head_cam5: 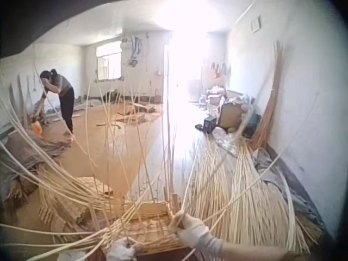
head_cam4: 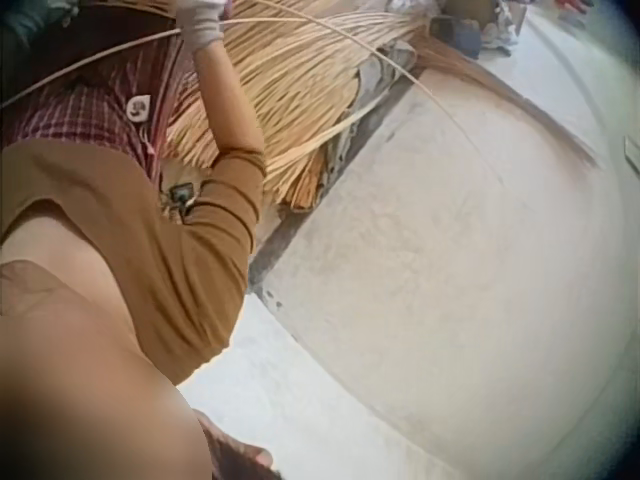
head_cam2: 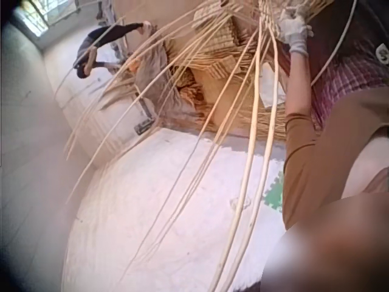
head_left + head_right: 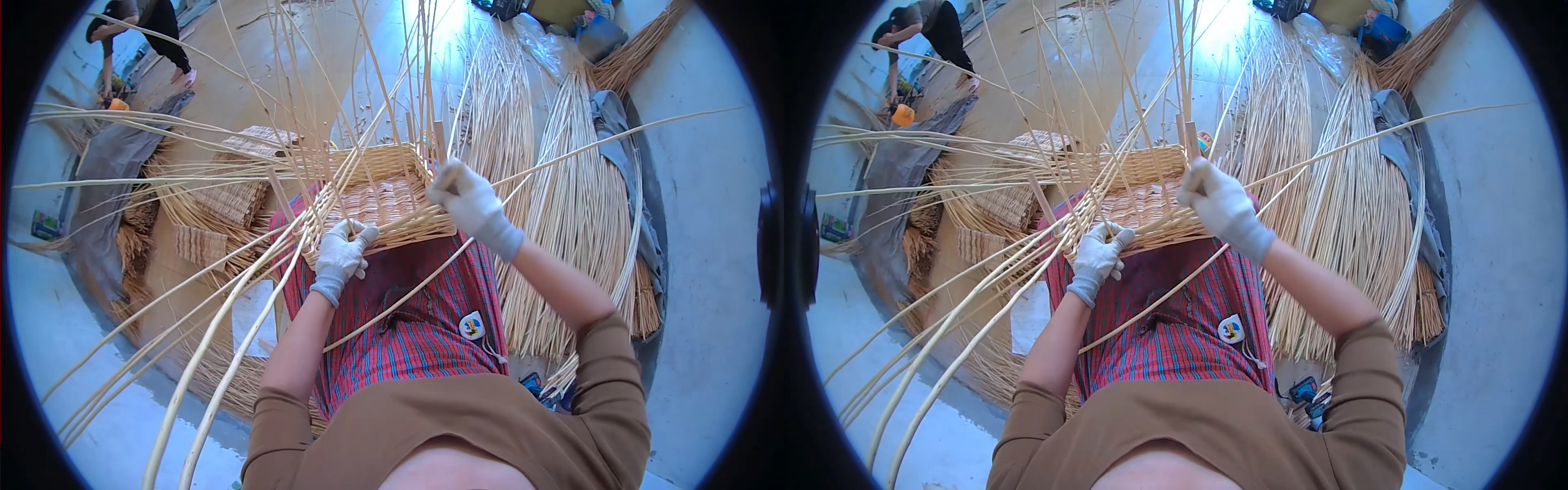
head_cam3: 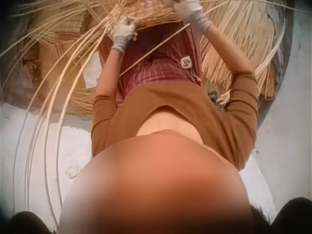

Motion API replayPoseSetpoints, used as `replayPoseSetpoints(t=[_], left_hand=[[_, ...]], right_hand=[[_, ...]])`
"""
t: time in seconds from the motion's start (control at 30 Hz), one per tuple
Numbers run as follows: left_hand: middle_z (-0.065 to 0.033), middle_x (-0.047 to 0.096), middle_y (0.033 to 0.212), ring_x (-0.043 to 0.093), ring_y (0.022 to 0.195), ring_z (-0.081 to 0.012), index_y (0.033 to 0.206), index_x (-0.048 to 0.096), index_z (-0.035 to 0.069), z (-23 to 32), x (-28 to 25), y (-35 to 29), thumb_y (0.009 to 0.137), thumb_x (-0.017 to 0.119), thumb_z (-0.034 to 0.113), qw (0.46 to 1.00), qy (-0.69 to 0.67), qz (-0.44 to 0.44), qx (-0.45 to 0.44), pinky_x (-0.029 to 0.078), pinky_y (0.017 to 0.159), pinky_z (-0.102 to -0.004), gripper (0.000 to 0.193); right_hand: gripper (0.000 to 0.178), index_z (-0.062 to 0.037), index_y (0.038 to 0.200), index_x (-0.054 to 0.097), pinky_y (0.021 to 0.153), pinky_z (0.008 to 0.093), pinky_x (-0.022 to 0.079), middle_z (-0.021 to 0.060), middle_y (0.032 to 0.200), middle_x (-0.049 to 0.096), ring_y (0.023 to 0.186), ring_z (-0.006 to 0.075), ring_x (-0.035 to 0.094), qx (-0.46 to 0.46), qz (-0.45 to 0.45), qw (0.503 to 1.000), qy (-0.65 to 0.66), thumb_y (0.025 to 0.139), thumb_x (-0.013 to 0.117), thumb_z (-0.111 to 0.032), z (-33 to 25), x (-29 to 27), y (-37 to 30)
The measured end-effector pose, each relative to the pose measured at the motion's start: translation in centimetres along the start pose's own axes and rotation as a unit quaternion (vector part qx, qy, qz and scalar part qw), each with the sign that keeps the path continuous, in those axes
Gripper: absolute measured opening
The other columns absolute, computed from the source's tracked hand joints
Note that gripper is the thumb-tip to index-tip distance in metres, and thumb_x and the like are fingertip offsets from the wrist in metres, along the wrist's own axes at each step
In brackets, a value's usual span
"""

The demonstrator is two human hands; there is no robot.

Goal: Weaving a rectangular wicker basket using long wooden strips.

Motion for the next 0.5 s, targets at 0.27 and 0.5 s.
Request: replayPoseSetpoints(t=[0.27,0.5], left_hand=[[-0.0042,0.056,0.058,0.055,0.038,-0.0139,0.098,0.062,0.0,-0.7,-0.2,0.3,0.099,0.058,0.05,0.997,-0.034,0.063,-0.015,0.044,0.032,-0.0283,0.05],[-0.0072,0.058,0.059,0.057,0.038,-0.0173,0.106,0.063,0.0,-0.1,-0.6,0.5,0.099,0.055,0.051,0.998,-0.014,0.066,-0.02,0.046,0.033,-0.031,0.052]], right_hand=[[0.05,-0.0124,0.129,0.061,0.105,0.0373,0.045,0.0275,0.137,0.054,0.126,0.0395,0.055,-0.273,-0.002,0.939,-0.208,0.081,0.074,-0.009,-6.8,9.7,12.1],[0.058,-0.0151,0.152,0.042,0.07,0.0234,0.05,0.0046,0.11,0.063,0.077,0.0037,0.054,-0.067,0.138,0.926,0.346,0.098,0.06,-0.007,-1.3,13.6,15.6]])
Point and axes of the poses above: each hand's wrist, its own y-axis towards the middle knuckle, its own x-axis out of the palm, z = x × y, the point moved 8 cm from there along y, towards the middle knuckle
